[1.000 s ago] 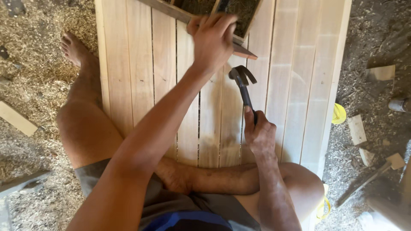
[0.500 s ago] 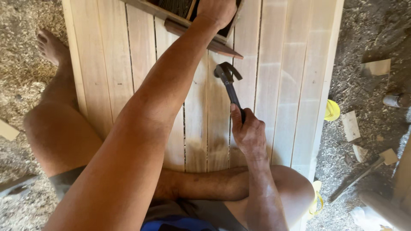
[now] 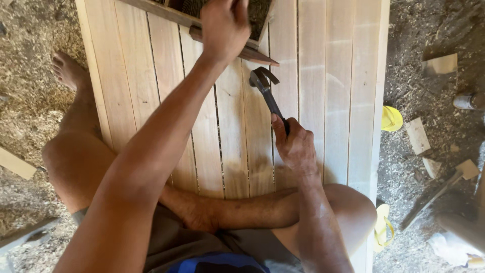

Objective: The person sits on a wooden plank surface and hammers nails into the planks, taking nails one at a time from a divided wooden box of hardware. They hold each nail in place with one hand while striking it with a claw hammer, working along the planks.

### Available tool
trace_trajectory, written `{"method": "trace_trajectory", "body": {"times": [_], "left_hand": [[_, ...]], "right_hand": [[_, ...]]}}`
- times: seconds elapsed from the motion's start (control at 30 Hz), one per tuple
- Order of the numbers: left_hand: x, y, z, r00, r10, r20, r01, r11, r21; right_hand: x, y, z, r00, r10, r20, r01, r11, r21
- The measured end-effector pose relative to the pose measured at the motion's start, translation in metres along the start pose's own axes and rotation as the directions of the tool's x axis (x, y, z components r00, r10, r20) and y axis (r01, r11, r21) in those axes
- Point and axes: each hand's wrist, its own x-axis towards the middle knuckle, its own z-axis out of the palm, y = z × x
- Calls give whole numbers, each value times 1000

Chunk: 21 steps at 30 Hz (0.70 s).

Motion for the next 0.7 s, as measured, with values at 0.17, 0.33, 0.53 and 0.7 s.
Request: {"method": "trace_trajectory", "body": {"times": [0.17,0.33,0.53,0.7], "left_hand": [[-85,25,-40,999,-11,49,16,994,-111],[-132,35,-56,952,-228,203,262,952,-161],[-134,32,-43,981,-180,76,188,976,-109],[-141,32,-17,981,-186,44,191,974,-120]], "right_hand": [[-8,4,-9,996,-59,-66,59,998,-13],[-40,12,-39,969,211,128,-234,950,206],[-52,27,-44,983,54,-177,-56,998,-8],[-38,32,-20,986,68,-151,-48,990,133]]}}
